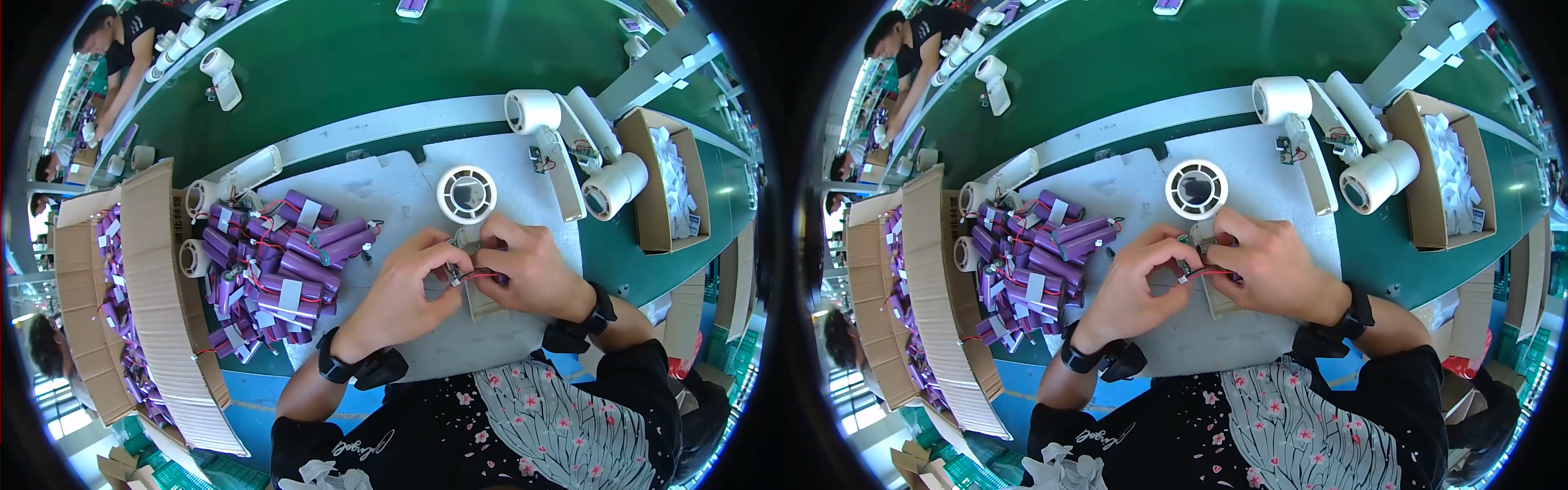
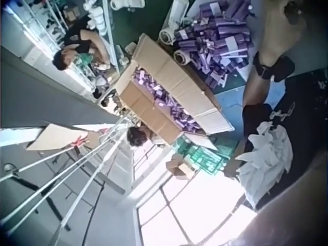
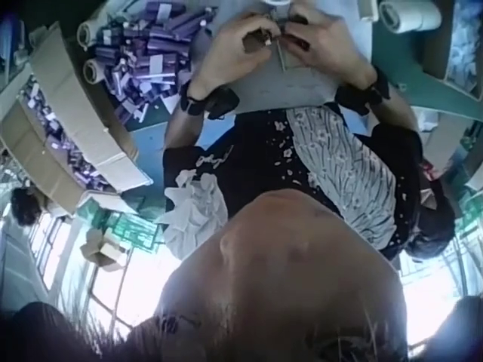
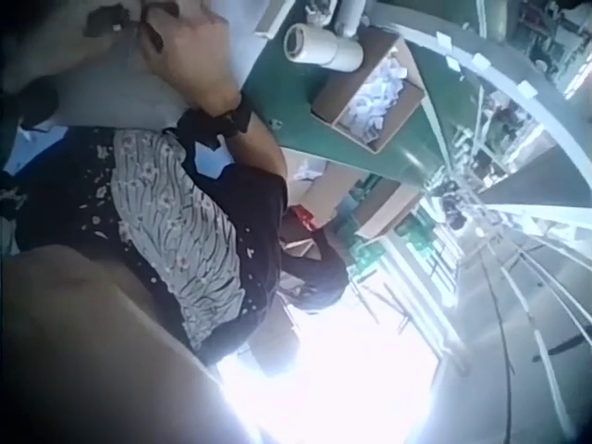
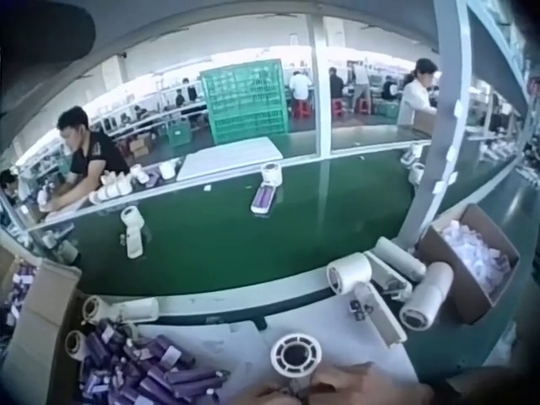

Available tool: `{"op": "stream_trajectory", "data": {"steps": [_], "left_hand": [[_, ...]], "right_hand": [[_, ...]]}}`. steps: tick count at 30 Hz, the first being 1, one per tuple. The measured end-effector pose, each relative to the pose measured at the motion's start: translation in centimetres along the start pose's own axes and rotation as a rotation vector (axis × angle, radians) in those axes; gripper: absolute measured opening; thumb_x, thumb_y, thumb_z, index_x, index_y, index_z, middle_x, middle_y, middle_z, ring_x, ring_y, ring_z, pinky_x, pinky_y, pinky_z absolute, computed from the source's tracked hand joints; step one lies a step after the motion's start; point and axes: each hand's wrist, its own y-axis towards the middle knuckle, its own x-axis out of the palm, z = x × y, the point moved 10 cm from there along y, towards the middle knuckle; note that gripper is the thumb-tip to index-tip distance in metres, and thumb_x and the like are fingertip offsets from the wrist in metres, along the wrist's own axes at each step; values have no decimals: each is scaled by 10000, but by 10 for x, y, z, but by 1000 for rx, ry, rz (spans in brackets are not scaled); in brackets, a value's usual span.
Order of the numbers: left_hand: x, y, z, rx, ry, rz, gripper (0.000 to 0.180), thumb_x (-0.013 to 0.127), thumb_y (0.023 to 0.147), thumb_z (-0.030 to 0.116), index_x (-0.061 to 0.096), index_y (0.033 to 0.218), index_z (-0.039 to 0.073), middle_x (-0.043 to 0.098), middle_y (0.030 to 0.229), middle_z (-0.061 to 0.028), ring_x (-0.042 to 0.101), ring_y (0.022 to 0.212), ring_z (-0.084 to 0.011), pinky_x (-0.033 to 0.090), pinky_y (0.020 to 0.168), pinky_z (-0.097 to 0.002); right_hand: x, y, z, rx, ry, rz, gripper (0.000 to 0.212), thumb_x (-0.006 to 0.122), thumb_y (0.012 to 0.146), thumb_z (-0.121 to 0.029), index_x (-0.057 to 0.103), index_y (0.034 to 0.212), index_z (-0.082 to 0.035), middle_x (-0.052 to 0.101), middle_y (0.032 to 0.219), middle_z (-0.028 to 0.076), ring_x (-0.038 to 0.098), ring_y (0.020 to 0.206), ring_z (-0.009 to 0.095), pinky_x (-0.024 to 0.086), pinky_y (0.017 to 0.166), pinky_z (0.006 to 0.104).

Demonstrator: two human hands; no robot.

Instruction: Assembling handheld portable fans by installing components like batteries and circuit boards into the housing.

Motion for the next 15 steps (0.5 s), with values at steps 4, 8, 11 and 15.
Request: {"op": "stream_trajectory", "data": {"steps": [4, 8, 11, 15], "left_hand": [[-1, 8, -17, -30, -147, 44, 227, 662, 806, -90, 637, 1010, 5, 610, 1001, -63, 624, 923, -135, 514, 792, -272], [-6, 5, -23, -95, -177, 28, 188, 660, 843, -69, 629, 1019, -14, 618, 994, -51, 614, 946, -110, 517, 814, -258], [-3, 7, -21, -72, -245, 9, 193, 672, 851, -50, 629, 1037, -21, 621, 984, -52, 620, 928, -108, 522, 807, -252], [-4, 6, -26, -136, -326, 34, 179, 699, 850, -3, 652, 1023, -16, 629, 945, -76, 634, 846, -119, 530, 745, -255]], "right_hand": [[-1, 1, 2, -8, 40, -23, 145, 751, 703, -110, 665, 815, -75, 488, 826, 67, 558, 592, 208, 473, 522, 335], [0, 3, 7, -19, 94, -20, 116, 724, 765, -113, 673, 855, -62, 506, 841, 72, 560, 599, 209, 470, 526, 334], [-3, 1, 5, -67, 98, 29, 92, 705, 805, -113, 676, 868, -52, 519, 853, 74, 563, 602, 208, 466, 525, 330], [-5, -1, 7, -15, 90, 44, 66, 690, 830, -105, 670, 860, -50, 538, 856, 78, 566, 603, 211, 463, 523, 329]]}}
